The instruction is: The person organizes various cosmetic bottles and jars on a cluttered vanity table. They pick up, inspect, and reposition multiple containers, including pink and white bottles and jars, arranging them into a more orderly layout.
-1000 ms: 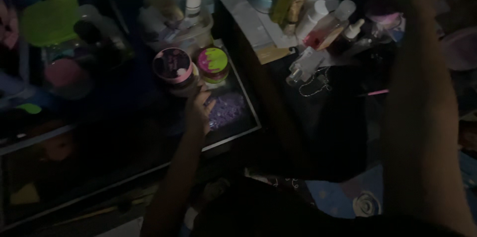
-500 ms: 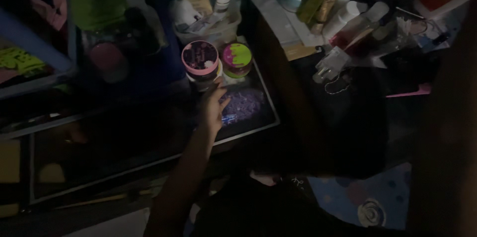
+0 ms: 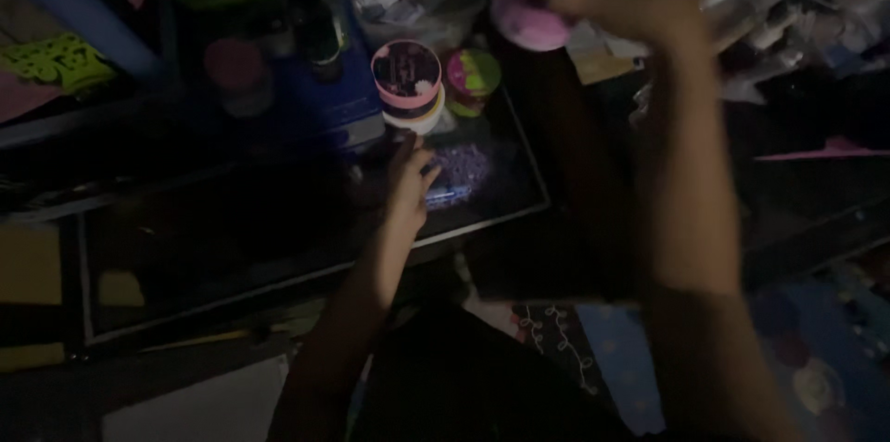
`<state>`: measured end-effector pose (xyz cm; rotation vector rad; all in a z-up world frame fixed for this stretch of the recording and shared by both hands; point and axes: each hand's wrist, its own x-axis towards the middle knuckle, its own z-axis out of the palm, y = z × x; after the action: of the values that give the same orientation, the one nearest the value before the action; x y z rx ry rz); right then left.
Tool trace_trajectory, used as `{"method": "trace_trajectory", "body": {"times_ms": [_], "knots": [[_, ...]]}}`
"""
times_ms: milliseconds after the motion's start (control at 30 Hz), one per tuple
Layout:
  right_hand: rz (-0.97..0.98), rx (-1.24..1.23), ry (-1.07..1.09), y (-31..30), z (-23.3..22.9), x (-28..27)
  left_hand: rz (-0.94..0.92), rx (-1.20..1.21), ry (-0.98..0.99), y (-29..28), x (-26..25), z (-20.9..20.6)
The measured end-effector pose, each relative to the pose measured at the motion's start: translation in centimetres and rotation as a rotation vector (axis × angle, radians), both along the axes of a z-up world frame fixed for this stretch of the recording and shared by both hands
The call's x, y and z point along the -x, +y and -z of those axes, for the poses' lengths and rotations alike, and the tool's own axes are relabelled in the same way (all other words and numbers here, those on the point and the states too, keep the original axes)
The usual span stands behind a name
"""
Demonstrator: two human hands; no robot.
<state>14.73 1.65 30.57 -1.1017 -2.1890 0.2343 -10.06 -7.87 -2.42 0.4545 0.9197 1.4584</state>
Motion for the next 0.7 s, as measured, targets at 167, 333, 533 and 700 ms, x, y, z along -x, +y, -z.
{"method": "trace_trajectory", "body": {"times_ms": [167,333,533,700], "knots": [[0.061,0.041,-0.036,0.4,6.4,5.7,0.000,0.035,-0.018,-0.5,0.6,0.2],[0.144,0.083,-0.010,0.7,11.7,7.3,0.005,0.027,-0.025,-0.7,1.3,0.3],[0.228,0.128,0.019,1.1,14.9,8.6,-0.019,0.011,-0.049,-0.8,1.4,0.8],[0.208,0.148,0.045,1.3,14.7,8.7,-0.019,0.001,-0.030,-0.9,1.5,0.8]]}}
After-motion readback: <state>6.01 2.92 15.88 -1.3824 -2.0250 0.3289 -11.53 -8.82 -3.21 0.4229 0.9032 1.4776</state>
